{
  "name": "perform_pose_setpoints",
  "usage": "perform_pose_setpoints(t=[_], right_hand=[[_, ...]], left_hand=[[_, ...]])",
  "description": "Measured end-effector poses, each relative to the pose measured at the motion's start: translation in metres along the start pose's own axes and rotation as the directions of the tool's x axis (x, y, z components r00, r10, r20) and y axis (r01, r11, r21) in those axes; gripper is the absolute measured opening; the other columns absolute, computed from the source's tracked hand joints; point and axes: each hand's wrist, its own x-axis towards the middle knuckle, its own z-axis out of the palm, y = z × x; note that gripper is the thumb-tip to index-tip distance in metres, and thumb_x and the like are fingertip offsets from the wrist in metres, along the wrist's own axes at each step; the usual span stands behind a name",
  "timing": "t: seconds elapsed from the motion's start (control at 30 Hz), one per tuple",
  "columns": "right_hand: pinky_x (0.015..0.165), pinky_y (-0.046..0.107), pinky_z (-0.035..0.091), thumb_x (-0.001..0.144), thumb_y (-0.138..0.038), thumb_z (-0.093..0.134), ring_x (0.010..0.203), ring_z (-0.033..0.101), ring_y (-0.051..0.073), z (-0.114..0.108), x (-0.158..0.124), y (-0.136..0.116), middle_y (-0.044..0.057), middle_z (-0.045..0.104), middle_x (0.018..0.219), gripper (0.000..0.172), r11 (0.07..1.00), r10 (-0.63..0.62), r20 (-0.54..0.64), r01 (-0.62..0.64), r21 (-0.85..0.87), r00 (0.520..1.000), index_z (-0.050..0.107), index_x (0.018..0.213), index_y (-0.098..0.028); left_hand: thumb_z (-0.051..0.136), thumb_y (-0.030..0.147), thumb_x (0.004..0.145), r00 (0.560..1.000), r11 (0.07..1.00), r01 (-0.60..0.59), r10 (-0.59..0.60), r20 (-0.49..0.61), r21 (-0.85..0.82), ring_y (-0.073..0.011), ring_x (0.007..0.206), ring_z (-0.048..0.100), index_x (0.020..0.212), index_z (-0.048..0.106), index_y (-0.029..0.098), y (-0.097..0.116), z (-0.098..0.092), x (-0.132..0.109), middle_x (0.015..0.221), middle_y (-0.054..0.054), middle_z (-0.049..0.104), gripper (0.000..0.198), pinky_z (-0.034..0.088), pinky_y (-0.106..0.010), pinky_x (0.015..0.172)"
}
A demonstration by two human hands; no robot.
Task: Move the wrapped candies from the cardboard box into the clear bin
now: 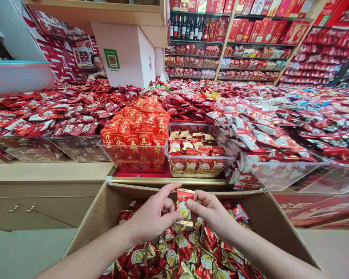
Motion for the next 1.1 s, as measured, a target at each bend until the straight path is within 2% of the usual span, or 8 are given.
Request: perform_pose_setpoints(t=[0.1,0.2,0.3,0.4,0.57,0.77,0.9,1.1], right_hand=[[0.046,0.02,0.037,0.068,-0.035,0.061,0.05,0.044,0.007,0.001,0.0,-0.001,-0.002,0.052,0.062,0.025,0.995,0.046,0.055,-0.051,0.087,0.997,0.052,0.079,-0.015],[0.051,0.022,0.04,0.063,-0.033,0.065,0.06,0.048,0.009,0.003,-0.001,-0.001,0.001,0.055,0.072,0.031,0.987,0.057,0.112,-0.072,0.141,0.992,0.053,0.087,-0.016],[0.06,0.024,0.041,0.061,-0.032,0.067,0.064,0.048,0.009,0.004,-0.002,0.0,-0.001,0.053,0.068,0.027,0.992,0.024,0.126,-0.04,0.122,0.992,0.054,0.078,-0.015],[0.059,0.023,0.039,0.058,-0.033,0.069,0.062,0.046,0.009,0.006,-0.003,0.004,-0.002,0.051,0.066,0.029,0.993,0.039,0.132,-0.052,0.102,0.991,0.053,0.075,-0.015],[0.049,0.019,0.032,0.061,-0.036,0.066,0.053,0.037,0.006,0.009,-0.003,0.005,-0.005,0.045,0.058,0.028,0.996,0.047,0.077,-0.053,0.07,0.996,0.052,0.071,-0.014],[0.05,0.022,0.034,0.061,-0.038,0.066,0.052,0.039,0.007,0.004,-0.001,0.003,-0.004,0.047,0.059,0.029,0.999,-0.001,0.099,-0.002,0.032,0.995,0.053,0.071,-0.014],[0.05,0.022,0.034,0.062,-0.038,0.065,0.052,0.04,0.007,0.005,-0.001,0.008,-0.004,0.048,0.059,0.029,1.0,-0.018,0.077,0.018,0.0,0.997,0.054,0.075,-0.015],[0.049,0.02,0.033,0.058,-0.039,0.068,0.052,0.04,0.006,0.01,-0.004,0.002,-0.004,0.048,0.058,0.033,1.0,-0.015,0.054,0.016,-0.012,0.998,0.054,0.073,-0.014]], left_hand=[[0.049,0.02,0.077,0.997,0.998,-0.043,0.045,-0.057,0.046,-0.0086,0.052,0.05,0.127,0.022,0.025,-0.002,0.0,0.001,0.057,0.009,0.044,0.057,0.039,-0.022,0.054],[0.048,0.022,0.079,0.996,0.995,-0.066,0.07,-0.049,0.079,-0.011,0.059,0.052,0.128,0.02,0.023,0.001,0.0,0.001,0.064,0.005,0.053,0.057,0.041,-0.024,0.059],[0.045,0.028,0.081,0.994,0.991,-0.107,0.108,-0.01,0.081,-0.0148,0.074,0.054,0.114,0.044,0.018,0.006,0.0,0.001,0.078,-0.001,0.059,0.035,0.042,-0.026,0.067],[0.046,0.032,0.079,0.989,0.98,-0.117,0.13,-0.073,0.162,-0.0162,0.075,0.052,0.086,0.059,0.014,0.01,-0.001,0.002,0.079,-0.002,0.06,0.022,0.041,-0.025,0.068],[0.05,0.034,0.076,0.979,0.976,-0.084,0.119,-0.168,0.201,-0.0142,0.064,0.05,0.074,0.06,0.012,0.009,-0.002,0.004,0.07,-0.002,0.06,0.024,0.04,-0.023,0.059],[0.044,0.039,0.079,0.975,0.982,-0.073,0.107,-0.194,0.175,-0.0112,0.055,0.044,0.07,0.06,0.012,0.007,-0.003,0.008,0.06,0.001,0.054,0.032,0.035,-0.02,0.05],[0.043,0.04,0.079,0.97,0.969,-0.079,0.129,-0.204,0.236,-0.0109,0.053,0.042,0.06,0.058,0.013,0.007,-0.005,0.009,0.056,0.002,0.05,0.036,0.035,-0.02,0.05],[0.044,0.04,0.079,0.96,0.963,-0.112,0.169,-0.224,0.247,-0.0125,0.059,0.045,0.067,0.06,0.014,0.01,-0.003,0.006,0.06,0.002,0.053,0.032,0.037,-0.021,0.057]])
